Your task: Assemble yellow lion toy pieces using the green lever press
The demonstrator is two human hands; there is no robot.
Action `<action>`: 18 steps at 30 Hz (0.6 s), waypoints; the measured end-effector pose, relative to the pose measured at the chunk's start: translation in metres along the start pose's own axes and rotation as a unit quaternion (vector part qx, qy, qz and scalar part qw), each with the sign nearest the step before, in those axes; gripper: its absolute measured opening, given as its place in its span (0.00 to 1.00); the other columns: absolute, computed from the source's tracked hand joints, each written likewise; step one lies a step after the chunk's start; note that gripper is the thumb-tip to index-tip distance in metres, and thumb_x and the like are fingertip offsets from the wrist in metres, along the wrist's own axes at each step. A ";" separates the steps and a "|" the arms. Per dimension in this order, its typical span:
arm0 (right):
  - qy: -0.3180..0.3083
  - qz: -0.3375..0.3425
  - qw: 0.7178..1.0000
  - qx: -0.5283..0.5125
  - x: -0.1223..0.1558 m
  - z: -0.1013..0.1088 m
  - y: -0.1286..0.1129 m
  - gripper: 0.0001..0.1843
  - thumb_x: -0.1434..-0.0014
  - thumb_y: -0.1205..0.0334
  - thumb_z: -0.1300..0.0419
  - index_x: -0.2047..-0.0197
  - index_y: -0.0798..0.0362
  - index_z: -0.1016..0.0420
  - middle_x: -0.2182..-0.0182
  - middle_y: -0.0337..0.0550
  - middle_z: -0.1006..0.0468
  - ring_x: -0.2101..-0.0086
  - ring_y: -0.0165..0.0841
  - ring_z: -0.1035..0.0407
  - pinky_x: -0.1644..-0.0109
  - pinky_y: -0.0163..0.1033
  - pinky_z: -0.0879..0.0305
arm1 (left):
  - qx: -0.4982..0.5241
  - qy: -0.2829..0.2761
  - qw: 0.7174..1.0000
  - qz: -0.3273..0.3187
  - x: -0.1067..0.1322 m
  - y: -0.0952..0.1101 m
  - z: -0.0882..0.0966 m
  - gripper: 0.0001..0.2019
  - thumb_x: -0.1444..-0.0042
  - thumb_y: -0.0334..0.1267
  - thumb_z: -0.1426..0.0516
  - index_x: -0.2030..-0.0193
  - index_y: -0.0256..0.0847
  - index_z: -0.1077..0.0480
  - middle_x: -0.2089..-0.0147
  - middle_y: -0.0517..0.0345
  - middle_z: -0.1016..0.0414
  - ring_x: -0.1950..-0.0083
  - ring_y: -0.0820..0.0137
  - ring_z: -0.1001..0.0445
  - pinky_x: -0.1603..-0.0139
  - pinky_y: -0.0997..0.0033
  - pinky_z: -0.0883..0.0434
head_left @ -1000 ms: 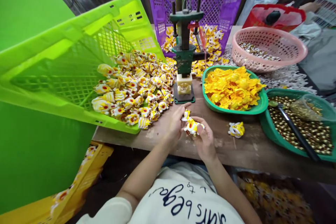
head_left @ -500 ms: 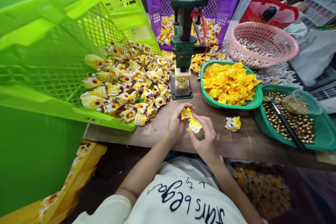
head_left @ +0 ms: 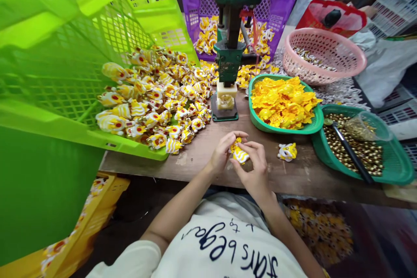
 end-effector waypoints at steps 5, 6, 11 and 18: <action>0.014 -0.005 1.000 0.010 0.002 0.000 -0.003 0.19 0.41 0.66 0.36 0.47 0.53 0.28 0.51 0.51 0.32 0.50 0.39 0.32 0.48 0.46 0.28 | 0.008 -0.003 1.000 -0.003 -0.001 -0.004 -0.002 0.18 0.45 0.49 0.40 0.56 0.36 0.24 0.62 0.54 0.26 0.64 0.70 0.28 0.64 0.74 0.31; 0.022 -0.006 1.000 0.014 0.002 0.000 -0.005 0.19 0.41 0.66 0.36 0.47 0.53 0.28 0.52 0.51 0.32 0.50 0.39 0.32 0.47 0.46 0.28 | 0.011 0.002 1.000 -0.004 -0.002 -0.003 -0.002 0.18 0.45 0.49 0.40 0.57 0.36 0.24 0.62 0.54 0.26 0.64 0.70 0.28 0.64 0.74 0.31; 0.031 0.002 0.999 0.032 0.002 0.002 -0.006 0.18 0.42 0.67 0.35 0.47 0.54 0.28 0.53 0.50 0.31 0.52 0.38 0.32 0.47 0.45 0.28 | -0.005 0.004 1.000 -0.014 -0.003 0.000 -0.003 0.17 0.45 0.48 0.40 0.57 0.35 0.24 0.62 0.53 0.26 0.61 0.69 0.28 0.61 0.74 0.32; 0.035 -0.006 0.999 0.024 0.003 0.002 -0.003 0.18 0.41 0.65 0.35 0.47 0.53 0.28 0.54 0.50 0.31 0.52 0.38 0.32 0.48 0.47 0.28 | -0.019 -0.012 1.000 -0.013 -0.004 -0.001 -0.001 0.19 0.46 0.50 0.40 0.57 0.36 0.25 0.62 0.53 0.26 0.61 0.69 0.28 0.61 0.74 0.32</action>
Point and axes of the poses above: each hand's wrist, its own x-axis away from the middle knuckle, its own z-axis out of the back of the hand, y = z × x, the point moved 1 cm from there along -x, towards the middle knuckle
